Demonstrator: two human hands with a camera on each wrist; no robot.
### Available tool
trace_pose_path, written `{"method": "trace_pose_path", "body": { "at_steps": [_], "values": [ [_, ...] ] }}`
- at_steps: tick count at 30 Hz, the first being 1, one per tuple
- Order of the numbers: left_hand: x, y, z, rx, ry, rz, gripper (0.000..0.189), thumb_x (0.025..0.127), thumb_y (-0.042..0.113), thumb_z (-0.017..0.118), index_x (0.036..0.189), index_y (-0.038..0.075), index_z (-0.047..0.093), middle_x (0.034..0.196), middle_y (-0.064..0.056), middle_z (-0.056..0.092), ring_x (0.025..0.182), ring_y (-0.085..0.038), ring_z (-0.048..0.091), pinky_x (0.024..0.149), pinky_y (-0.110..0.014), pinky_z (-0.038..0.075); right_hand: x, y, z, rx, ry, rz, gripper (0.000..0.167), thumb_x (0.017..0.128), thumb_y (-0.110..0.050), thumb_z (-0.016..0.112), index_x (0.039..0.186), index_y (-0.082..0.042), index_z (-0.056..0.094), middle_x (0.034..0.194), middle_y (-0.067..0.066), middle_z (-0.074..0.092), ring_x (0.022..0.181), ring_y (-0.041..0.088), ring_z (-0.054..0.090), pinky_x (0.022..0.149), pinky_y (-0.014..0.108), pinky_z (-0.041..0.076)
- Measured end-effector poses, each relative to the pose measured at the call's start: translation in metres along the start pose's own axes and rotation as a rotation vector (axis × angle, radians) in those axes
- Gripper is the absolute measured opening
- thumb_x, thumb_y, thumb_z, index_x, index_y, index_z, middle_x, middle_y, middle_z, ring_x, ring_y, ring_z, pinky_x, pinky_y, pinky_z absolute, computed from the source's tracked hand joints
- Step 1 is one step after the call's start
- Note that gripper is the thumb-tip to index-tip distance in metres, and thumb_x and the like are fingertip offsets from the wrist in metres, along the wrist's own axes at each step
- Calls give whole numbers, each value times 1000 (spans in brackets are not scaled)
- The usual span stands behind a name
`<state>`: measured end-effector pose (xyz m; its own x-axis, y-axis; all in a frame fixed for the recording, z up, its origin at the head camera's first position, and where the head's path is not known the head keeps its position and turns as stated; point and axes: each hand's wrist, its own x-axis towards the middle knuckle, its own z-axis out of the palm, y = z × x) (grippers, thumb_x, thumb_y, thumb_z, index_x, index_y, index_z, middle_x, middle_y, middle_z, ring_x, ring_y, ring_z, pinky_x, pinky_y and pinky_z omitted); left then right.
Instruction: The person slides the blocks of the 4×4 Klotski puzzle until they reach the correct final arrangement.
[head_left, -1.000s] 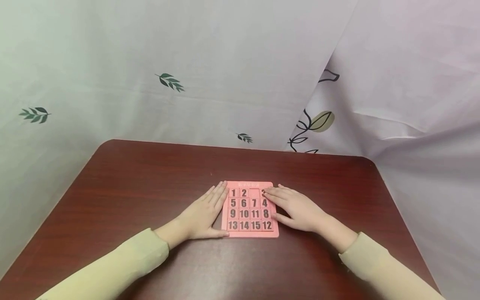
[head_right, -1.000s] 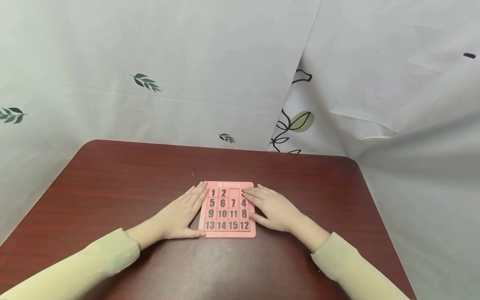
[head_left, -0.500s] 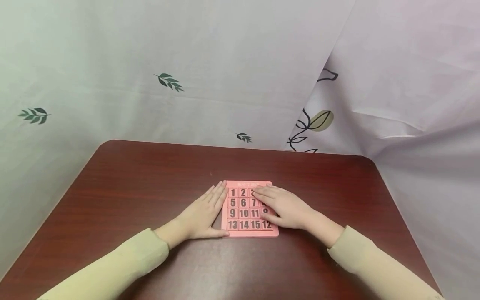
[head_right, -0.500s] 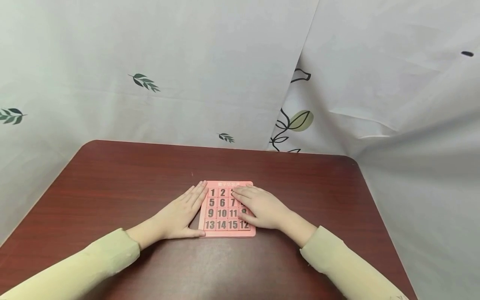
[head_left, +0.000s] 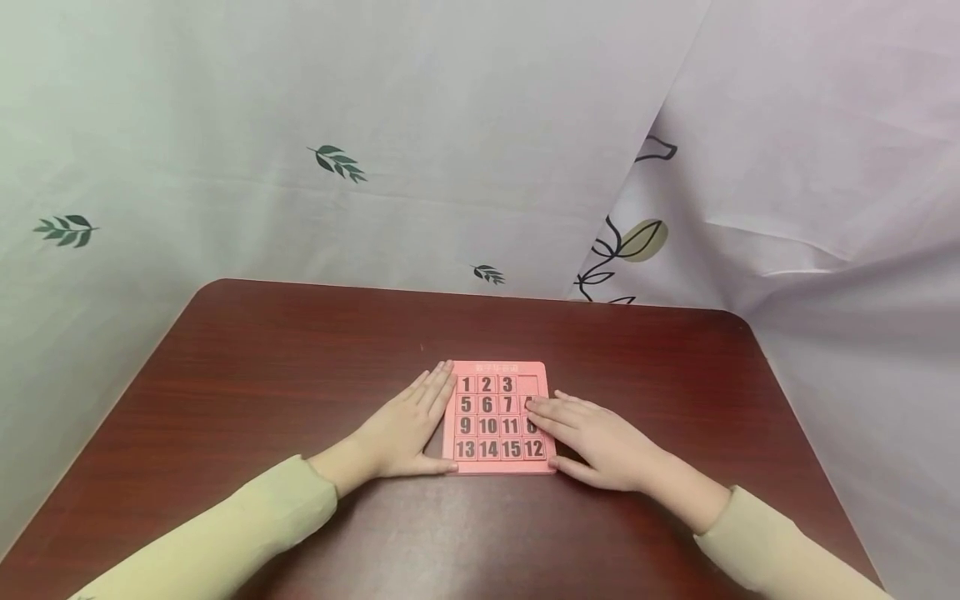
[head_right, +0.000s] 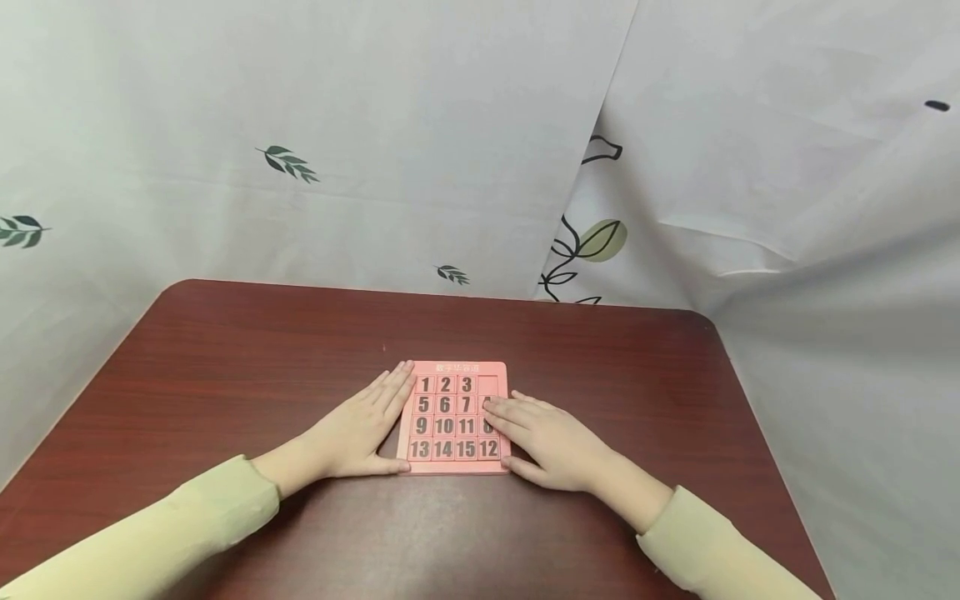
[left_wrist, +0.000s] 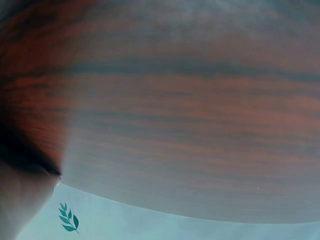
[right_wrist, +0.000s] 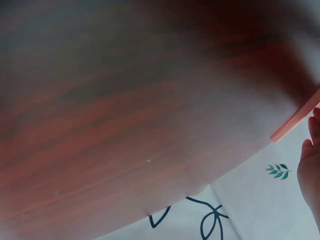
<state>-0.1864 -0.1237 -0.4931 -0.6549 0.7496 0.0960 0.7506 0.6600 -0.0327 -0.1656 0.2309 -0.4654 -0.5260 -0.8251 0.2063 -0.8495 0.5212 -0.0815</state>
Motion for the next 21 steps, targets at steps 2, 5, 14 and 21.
{"method": "trace_pose_path", "body": {
  "at_steps": [2,5,14,21],
  "values": [
    [0,0,-1,0,-4,0,124,88,80,61,162,-14,26,172,-35,21,162,-44,25,133,-50,29,-1,0,1,-4,-1,-6,64,97,-37,74,151,-5,59,158,10,58,148,27,55,120,54,46],
    [-1,0,-3,-2,-5,-1,124,88,80,61,162,-14,26,172,-35,21,162,-44,25,133,-50,28,2,2,1,2,-23,23,64,98,-37,73,152,-5,58,159,10,57,149,28,54,122,54,45],
    [0,0,-3,-8,-2,-1,125,87,80,61,162,-14,26,172,-35,21,162,-44,25,133,-50,28,19,11,-2,40,-103,162,67,101,-40,69,157,-7,52,164,8,52,154,28,47,127,52,39],
    [0,0,-3,-9,1,3,125,87,80,62,161,-14,27,171,-35,21,162,-44,26,133,-50,29,12,7,-2,33,-49,101,65,99,-37,72,154,-5,56,162,9,54,152,31,50,124,54,42]
  ]
}}
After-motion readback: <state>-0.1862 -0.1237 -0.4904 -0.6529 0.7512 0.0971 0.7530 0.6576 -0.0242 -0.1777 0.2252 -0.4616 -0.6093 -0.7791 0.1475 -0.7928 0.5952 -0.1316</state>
